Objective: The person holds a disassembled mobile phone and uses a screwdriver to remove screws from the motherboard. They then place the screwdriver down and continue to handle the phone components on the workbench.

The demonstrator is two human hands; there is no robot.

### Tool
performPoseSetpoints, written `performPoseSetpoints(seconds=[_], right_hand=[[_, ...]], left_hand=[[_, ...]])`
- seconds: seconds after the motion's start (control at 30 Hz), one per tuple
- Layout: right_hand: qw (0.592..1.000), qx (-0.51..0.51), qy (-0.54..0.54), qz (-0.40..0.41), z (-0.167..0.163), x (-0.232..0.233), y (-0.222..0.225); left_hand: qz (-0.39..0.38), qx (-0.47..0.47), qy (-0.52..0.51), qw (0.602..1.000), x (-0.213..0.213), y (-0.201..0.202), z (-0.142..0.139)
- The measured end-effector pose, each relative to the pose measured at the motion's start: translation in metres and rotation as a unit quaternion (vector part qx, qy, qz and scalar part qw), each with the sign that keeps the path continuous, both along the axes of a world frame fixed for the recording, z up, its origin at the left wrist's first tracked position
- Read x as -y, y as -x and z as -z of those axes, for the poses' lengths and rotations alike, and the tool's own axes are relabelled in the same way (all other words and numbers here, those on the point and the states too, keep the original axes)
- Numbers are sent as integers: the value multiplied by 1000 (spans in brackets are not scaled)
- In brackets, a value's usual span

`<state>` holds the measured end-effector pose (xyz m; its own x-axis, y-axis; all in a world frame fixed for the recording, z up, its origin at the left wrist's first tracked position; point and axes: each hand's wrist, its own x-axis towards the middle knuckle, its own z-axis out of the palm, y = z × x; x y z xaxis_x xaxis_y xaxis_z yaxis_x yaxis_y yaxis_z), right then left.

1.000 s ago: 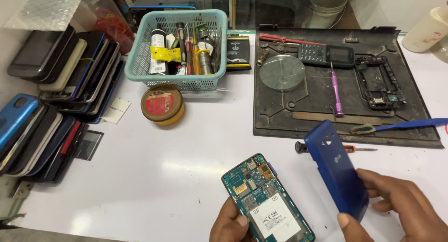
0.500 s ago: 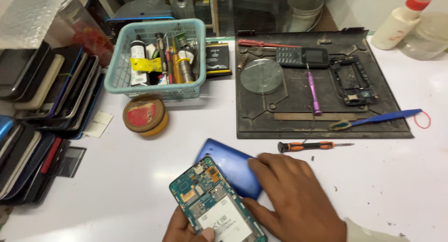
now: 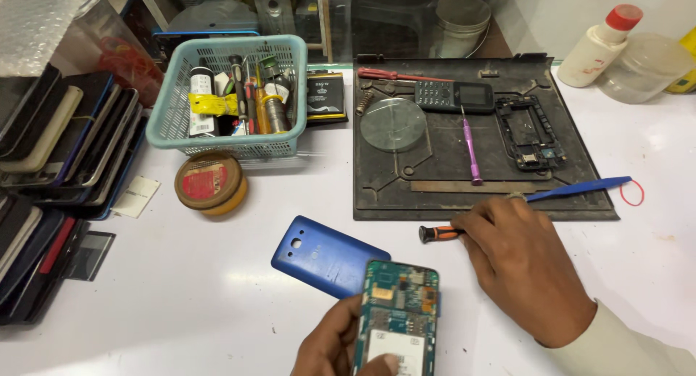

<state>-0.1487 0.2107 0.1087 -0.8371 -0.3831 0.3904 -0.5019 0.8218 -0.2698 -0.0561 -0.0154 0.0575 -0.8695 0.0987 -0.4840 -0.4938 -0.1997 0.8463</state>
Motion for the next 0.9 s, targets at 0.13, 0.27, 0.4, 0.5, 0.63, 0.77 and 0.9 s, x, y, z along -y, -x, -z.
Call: performPoseSetpoints(seconds=[0.13, 0.27, 0.4, 0.5, 0.63, 0.77, 0.9], right_hand=[[999, -19, 35, -8, -6, -23, 5], [999, -33, 29, 19, -10, -48, 8], [999, -9, -33, 38, -6, -53, 8], [998, -14, -52, 31, -4, -48, 6], [996, -3, -81, 42, -4, -35, 3], [995, 1, -84, 44, -5, -25, -2], [996, -11, -74, 43, -8, -23, -7]], left_hand=[[24, 34, 0, 999, -17, 9, -15], [4, 16, -24, 1000, -32, 13, -2], [-63, -2, -60, 996, -35, 3, 20], [-121, -12, -65, 990, -23, -6, 29], [-143, 24, -30, 989, -6, -14, 27], [-88, -33, -52, 994, -1, -26, 21], [-55, -17, -67, 996, -3, -29, 10]])
